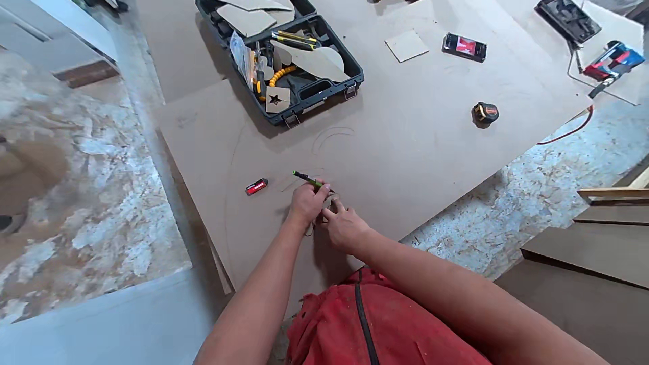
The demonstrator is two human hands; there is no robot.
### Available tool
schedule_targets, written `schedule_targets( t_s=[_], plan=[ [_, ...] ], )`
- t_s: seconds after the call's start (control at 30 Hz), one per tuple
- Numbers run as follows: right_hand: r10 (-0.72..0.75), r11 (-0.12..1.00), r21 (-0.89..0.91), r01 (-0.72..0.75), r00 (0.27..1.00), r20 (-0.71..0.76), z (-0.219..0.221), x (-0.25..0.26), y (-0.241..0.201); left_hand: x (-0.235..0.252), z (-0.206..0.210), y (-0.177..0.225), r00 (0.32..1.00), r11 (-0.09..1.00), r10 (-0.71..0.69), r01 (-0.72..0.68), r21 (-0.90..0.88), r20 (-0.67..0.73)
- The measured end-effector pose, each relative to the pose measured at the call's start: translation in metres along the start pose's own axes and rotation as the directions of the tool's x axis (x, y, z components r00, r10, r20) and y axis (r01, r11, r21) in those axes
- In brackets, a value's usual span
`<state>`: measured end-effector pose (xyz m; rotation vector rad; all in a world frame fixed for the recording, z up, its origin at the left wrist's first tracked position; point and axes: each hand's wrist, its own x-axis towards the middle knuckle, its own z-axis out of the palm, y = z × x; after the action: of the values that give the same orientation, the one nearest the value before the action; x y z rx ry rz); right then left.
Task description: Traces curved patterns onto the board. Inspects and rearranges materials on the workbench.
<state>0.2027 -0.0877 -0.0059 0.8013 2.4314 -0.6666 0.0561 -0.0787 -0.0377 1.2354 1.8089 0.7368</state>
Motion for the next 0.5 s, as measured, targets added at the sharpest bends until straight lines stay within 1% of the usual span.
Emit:
schedule_targets(
  t_s=[0.1,0.37,0.43,0.5],
  plan=[
    [-0.013,1.0,0.003,0.013,1.0,-0.017,0.004,0.002,0.001,0.005,0.003,0.0,1.0,1.0,0.0,0.0,0.021,0.007],
    [-0.016,1.0,-0.003,0.016,1.0,-0.005,0.002,0.001,0.002,0.003,0.002,0.012,0.995,0.972,0.069,-0.083,0.221,0.072],
    [-0.019,1.0,-0.007,0.019,1.0,-0.016,0.005,0.002,0.003,0.002,0.002,0.01,0.991,0.957,0.106,-0.124,0.262,0.083],
    [-0.019,1.0,-0.023,0.019,1.0,-0.01,0.004,0.002,0.002,-0.004,0.0,0.003,0.985,0.944,0.166,-0.173,0.281,0.048]
  ],
)
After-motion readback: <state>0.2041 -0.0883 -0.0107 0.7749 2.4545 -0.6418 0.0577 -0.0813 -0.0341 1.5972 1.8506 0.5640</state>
